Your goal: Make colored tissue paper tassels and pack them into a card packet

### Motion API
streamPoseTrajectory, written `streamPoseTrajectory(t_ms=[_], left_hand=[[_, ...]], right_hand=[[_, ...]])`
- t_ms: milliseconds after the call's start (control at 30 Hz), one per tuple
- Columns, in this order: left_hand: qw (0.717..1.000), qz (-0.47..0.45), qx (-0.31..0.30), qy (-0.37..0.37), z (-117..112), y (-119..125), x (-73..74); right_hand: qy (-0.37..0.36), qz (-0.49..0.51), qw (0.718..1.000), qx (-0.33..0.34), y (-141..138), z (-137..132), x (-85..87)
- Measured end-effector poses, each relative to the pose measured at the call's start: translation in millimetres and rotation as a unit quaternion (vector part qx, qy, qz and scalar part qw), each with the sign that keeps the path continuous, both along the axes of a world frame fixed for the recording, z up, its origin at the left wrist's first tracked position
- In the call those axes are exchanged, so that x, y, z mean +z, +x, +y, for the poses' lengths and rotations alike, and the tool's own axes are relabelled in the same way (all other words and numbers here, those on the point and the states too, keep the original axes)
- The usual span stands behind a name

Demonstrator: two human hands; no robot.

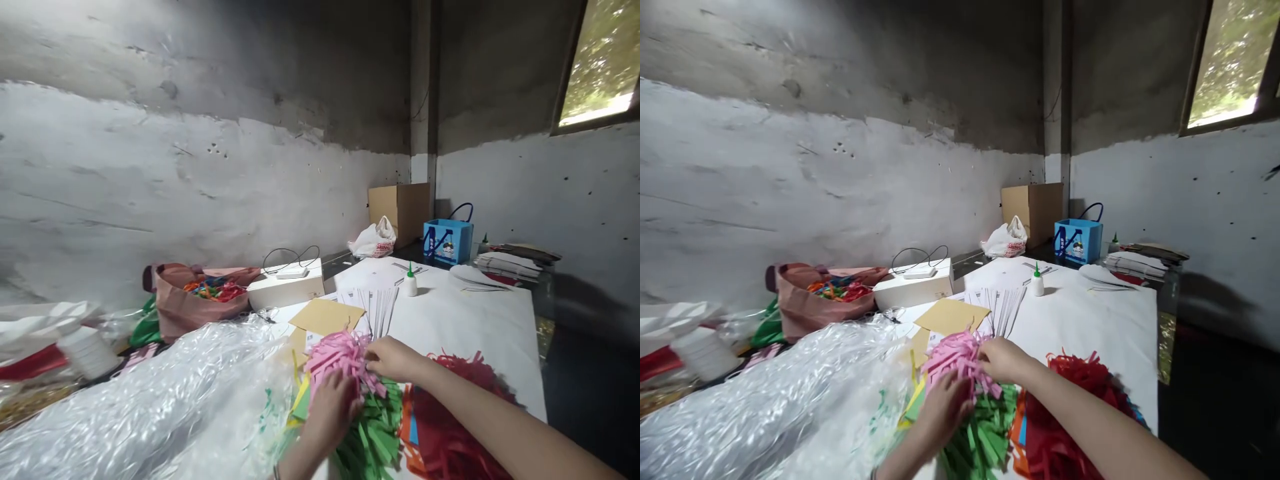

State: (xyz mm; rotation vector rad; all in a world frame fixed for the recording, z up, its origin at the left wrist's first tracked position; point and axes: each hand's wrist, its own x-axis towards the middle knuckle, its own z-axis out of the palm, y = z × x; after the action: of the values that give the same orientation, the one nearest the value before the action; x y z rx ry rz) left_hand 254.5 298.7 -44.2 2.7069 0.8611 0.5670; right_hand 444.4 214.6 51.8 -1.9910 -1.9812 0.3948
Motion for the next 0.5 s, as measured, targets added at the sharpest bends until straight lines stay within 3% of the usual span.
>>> streamPoseTrajectory(t_ms=[133,233,367,433,500], left_hand=[[0.999,0.04,-0.012,-0.023,-34,5,-28.1],[0.995,0.082,-0.023,-0.042,-34,11,-48.9],[0.993,0.101,-0.061,-0.021,-28,9,-73.5],[0.996,0.06,-0.07,-0.002,-33,2,-74.3],[0.997,-0.029,-0.064,-0.01,-39,-7,-60.9]], right_hand=[[-0.059,-0.051,0.997,-0.021,-16,75,-3.8],[-0.101,-0.085,0.991,-0.032,-41,115,-15.0],[-0.144,-0.109,0.984,-0.005,-59,141,-34.6],[-0.138,-0.111,0.984,0.01,-54,144,-42.4],[-0.105,-0.11,0.988,0.023,-41,139,-46.7]])
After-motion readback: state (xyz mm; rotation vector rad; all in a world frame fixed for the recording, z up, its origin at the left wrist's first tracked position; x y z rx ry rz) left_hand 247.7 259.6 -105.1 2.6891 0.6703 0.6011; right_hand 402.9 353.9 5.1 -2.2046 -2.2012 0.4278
